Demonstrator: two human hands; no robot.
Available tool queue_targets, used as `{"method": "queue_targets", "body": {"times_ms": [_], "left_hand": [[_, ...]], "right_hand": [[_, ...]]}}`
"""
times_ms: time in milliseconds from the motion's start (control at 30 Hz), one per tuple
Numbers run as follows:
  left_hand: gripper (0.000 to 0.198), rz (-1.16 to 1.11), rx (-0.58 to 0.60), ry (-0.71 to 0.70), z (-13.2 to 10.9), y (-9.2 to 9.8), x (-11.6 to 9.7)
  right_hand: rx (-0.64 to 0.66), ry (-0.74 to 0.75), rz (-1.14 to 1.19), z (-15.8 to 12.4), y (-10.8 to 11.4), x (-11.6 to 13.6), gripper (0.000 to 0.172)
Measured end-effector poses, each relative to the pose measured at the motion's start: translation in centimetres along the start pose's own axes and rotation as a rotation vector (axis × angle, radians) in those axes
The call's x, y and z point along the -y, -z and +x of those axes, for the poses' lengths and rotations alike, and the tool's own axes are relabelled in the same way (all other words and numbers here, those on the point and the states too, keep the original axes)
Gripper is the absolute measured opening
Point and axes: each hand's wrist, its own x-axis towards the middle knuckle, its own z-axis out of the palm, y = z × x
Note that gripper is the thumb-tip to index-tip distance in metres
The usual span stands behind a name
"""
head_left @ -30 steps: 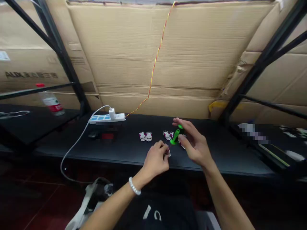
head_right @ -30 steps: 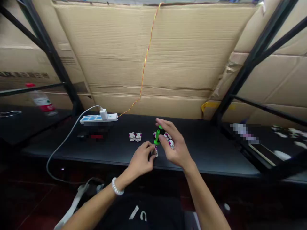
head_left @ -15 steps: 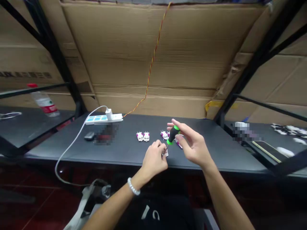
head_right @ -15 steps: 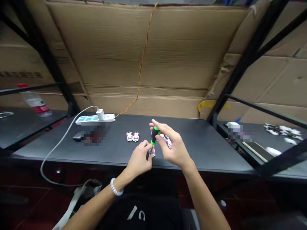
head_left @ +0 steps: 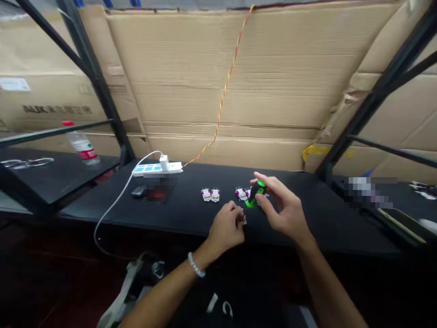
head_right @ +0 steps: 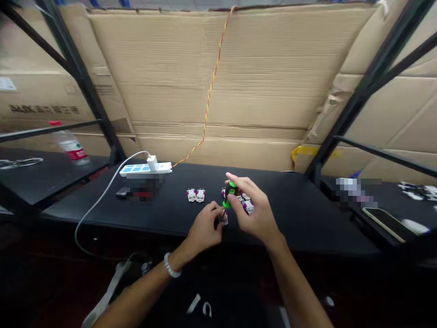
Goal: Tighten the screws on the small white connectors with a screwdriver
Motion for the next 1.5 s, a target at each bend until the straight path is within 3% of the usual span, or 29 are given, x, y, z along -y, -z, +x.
{"method": "queue_targets", "body": {"times_ms": [133, 300, 367, 567, 733, 933, 1067, 1167, 1267, 1333, 1500], "left_hand": [[0.016, -0.027, 0.003, 0.004, 0.0, 0.1, 0.0], [0.017, 0.031, -0.004, -0.017, -0.2, 0.0, -0.2], [0.017, 0.067, 0.0, -0.035, -0.3, -0.1, -0.2], [0.017, 0.114, 0.017, -0.037, -0.3, -0.1, -0.2], [0.016, 0.147, 0.023, -0.047, -0.4, -0.1, -0.2], [0.014, 0.186, 0.032, -0.069, -0.4, -0.1, -0.5], [0.016, 0.18, 0.04, -0.052, -0.4, 0.1, -0.5], [0.017, 0.179, 0.048, -0.04, -0.4, 0.2, -0.7], [0.016, 0.166, 0.048, -0.036, -0.3, 0.3, -0.8], [0.015, 0.152, 0.05, -0.032, -0.3, 0.3, -0.8], [0.017, 0.159, 0.046, -0.03, -0.3, 0.2, -0.7]], "right_hand": [[0.051, 0.004, 0.06, 0.0, 0.3, 0.5, 0.045], [-0.051, 0.011, -0.126, 0.3, 0.3, 0.6, 0.034], [-0.069, 0.016, -0.177, 0.2, 0.2, 0.4, 0.038], [-0.012, 0.01, 0.146, -0.4, -0.7, -0.6, 0.044], [-0.119, 0.035, -0.072, -0.1, -0.7, -0.4, 0.037], [0.029, 0.018, 0.033, 0.7, -0.2, 0.6, 0.042], [-0.086, 0.051, -0.152, 1.3, -0.2, 0.8, 0.028], [-0.043, 0.053, -0.163, 1.2, -0.2, 0.6, 0.036], [0.048, -0.024, 0.015, 0.8, -0.5, 0.2, 0.045], [0.029, -0.053, 0.076, 0.7, -0.7, -0.2, 0.041], [-0.023, 0.002, -0.08, 0.8, -0.6, -0.1, 0.04]]}}
